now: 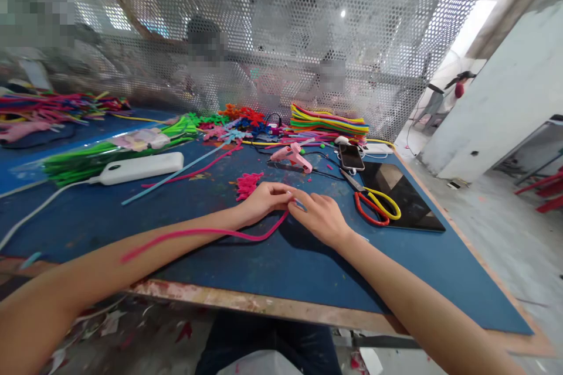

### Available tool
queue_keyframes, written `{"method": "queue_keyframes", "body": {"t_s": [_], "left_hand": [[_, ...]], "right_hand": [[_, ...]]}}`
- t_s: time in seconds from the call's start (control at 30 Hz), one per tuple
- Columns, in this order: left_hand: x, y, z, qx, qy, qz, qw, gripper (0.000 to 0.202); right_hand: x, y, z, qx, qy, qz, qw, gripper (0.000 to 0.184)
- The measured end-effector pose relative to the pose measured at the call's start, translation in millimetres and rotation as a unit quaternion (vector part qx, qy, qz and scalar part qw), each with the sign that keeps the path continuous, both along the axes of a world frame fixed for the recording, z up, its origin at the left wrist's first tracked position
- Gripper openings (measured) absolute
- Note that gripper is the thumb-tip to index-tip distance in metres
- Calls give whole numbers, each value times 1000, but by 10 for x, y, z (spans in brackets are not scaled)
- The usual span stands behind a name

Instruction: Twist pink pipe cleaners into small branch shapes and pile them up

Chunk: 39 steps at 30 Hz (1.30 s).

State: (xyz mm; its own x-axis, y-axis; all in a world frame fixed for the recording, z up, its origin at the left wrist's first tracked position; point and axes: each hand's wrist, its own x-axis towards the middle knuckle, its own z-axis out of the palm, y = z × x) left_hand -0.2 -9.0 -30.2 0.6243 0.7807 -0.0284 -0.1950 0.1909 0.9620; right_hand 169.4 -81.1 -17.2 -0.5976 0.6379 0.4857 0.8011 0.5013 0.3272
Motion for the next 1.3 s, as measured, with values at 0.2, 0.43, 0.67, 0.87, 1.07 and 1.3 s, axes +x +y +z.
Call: {"method": "queue_keyframes", "body": {"t_s": [0.2,0.43,0.67,0.87,1.07,1.3], "left_hand": [[-5,-10,10,-30,-22,-3,999,41],[-11,-30,53,-69,-35,12,997,37],[-4,-25,43,-79,-51,46,994,35],[-15,-10,48,-65,-40,3,997,35],[2,10,24,-47,-30,-18,998,38],[23,24,-14,-52,-25,19,998,36]], "right_hand": [[-19,-1,3,4,0,28,1000,28],[40,27,-78,14,11,30,999,27],[26,46,-103,18,28,21,999,26],[2,33,-114,24,35,17,999,25],[-22,34,-111,16,43,18,999,23],[-41,49,-62,-6,128,14,992,22]]}}
